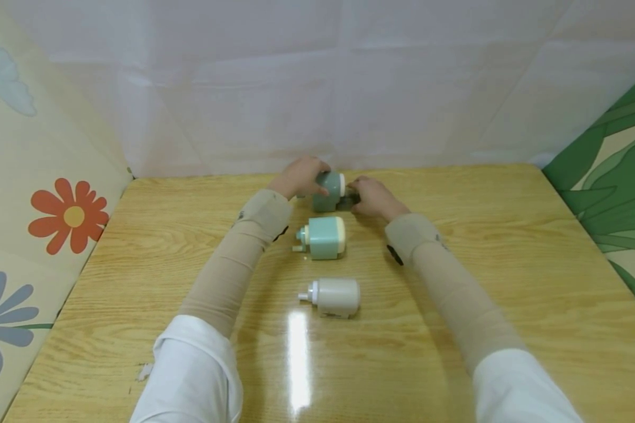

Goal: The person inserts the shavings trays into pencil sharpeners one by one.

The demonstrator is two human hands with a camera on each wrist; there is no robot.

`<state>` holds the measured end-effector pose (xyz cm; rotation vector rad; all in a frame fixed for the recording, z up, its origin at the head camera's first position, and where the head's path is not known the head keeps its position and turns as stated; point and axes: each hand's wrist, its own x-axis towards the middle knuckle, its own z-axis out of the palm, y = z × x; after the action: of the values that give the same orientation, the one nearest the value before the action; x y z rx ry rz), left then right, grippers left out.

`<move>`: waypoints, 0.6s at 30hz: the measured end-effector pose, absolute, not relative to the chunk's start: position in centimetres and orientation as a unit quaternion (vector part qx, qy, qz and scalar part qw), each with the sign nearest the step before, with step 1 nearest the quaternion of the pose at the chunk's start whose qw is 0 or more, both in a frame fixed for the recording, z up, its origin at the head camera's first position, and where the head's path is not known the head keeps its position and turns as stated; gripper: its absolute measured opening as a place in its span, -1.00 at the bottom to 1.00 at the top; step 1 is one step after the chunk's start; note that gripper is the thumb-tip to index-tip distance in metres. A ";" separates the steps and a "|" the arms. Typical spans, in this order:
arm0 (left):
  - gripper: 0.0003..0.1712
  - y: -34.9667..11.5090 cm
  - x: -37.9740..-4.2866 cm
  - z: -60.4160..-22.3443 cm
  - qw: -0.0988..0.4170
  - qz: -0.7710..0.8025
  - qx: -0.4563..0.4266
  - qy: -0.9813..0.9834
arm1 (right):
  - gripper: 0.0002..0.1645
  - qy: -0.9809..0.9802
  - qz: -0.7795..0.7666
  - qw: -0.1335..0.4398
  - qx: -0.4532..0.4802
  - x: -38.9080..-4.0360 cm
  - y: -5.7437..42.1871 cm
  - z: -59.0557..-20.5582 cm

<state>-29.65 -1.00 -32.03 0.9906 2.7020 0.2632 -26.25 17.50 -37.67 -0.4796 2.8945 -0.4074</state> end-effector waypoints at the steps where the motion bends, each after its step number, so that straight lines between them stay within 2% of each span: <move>1: -0.29 -1.0 -29.7 -32.1 0.125 0.090 0.340 0.928 | -0.28 0.973 -0.137 0.089 -0.163 -26.2 17.5 -37.7; 18: -0.28 -0.7 -29.9 -32.3 0.128 0.087 0.339 0.928 | -0.30 0.973 -0.140 0.086 -0.163 -26.4 17.8 -38.0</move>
<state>-29.93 -0.73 -32.30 0.9865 2.6980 0.2540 -26.43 17.78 -37.99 -0.4872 2.8999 -0.4159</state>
